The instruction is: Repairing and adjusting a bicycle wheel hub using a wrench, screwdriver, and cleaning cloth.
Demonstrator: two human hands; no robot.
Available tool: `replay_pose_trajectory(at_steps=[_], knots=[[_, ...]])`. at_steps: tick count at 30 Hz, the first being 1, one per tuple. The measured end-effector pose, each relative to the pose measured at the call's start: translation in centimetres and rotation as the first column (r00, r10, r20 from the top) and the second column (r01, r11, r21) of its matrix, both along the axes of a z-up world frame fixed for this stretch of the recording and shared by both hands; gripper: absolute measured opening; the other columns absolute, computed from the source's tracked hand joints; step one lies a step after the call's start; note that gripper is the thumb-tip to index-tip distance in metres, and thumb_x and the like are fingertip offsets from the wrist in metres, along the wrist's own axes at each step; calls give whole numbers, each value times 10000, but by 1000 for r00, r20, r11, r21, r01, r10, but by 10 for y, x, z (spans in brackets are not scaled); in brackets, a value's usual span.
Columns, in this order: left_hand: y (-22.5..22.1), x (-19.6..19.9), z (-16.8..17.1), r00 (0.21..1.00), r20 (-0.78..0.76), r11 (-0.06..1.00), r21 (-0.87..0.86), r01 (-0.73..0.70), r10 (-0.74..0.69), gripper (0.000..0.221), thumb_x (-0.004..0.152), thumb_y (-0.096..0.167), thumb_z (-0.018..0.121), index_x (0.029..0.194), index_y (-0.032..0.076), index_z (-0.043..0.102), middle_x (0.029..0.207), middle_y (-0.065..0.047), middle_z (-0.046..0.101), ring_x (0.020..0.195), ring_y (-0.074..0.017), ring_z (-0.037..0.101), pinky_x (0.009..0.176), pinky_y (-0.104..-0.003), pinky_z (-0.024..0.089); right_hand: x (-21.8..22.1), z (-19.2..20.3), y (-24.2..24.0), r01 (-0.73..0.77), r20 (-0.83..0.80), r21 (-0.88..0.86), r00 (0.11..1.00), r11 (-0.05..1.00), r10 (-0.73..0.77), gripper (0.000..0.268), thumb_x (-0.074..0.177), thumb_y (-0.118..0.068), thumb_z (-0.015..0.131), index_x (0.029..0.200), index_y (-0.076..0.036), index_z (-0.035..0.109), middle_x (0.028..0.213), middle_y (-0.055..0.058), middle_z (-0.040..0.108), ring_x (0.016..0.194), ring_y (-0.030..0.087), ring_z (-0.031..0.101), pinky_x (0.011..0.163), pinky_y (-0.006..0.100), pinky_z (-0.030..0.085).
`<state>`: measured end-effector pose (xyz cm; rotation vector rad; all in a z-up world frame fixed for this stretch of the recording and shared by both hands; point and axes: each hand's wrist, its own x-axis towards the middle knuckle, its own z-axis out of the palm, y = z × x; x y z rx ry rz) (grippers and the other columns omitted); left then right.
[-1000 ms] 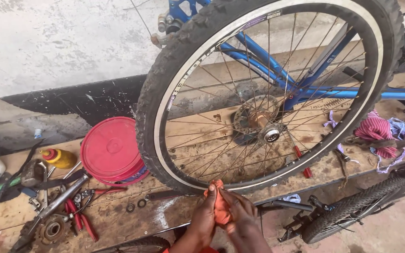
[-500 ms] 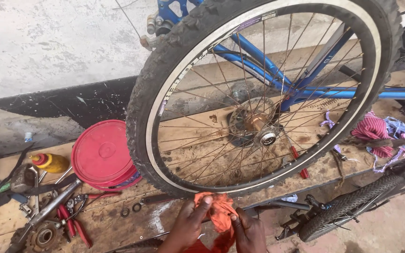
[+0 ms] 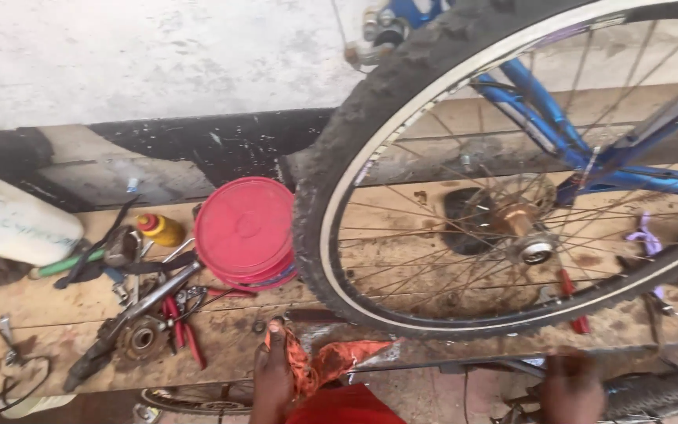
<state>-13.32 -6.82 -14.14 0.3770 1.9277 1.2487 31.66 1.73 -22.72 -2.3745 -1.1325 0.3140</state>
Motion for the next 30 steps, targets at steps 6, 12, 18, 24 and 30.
replay_pose_trajectory(at_steps=[6,12,18,24,30], knots=[[-4,-2,-27,757,470,870,-47,-492,454,615,983,707,374,810,129,496,649,-56,449,584,-230,499,567,-407,466,49,-19,40,-218,361,192,922,957,138,708,769,-366,852,1363,-27,669,1090,209,664,970,428,618,761,585,479],[4,-9,3,910,249,943,-112,-314,332,447,923,492,484,1155,123,580,1041,-130,702,917,-267,645,782,-407,471,52,-37,54,-241,326,133,927,961,187,545,861,-460,821,1291,-130,762,1070,196,638,993,377,589,768,542,490],[30,16,9,887,-249,920,-52,388,-388,448,865,-58,531,1178,250,621,1252,-55,512,862,-145,635,448,-206,583,49,-43,64,-203,649,208,760,957,20,519,864,-342,922,1200,-17,698,1139,206,603,775,351,638,565,477,530],[36,17,-48,414,-763,691,-59,721,-496,427,622,41,547,1025,131,654,1092,-95,485,990,-318,445,887,-479,338,90,-80,88,-205,646,-41,741,978,183,316,925,-279,622,1066,-28,754,1169,206,643,871,395,683,621,493,543],[49,0,-22,470,-852,759,146,634,-229,307,617,45,471,905,93,565,1014,-95,530,885,-293,438,710,-393,306,71,-41,80,-26,165,-1,986,1000,26,339,1160,-281,632,1207,22,778,960,306,744,859,501,696,720,506,509]])
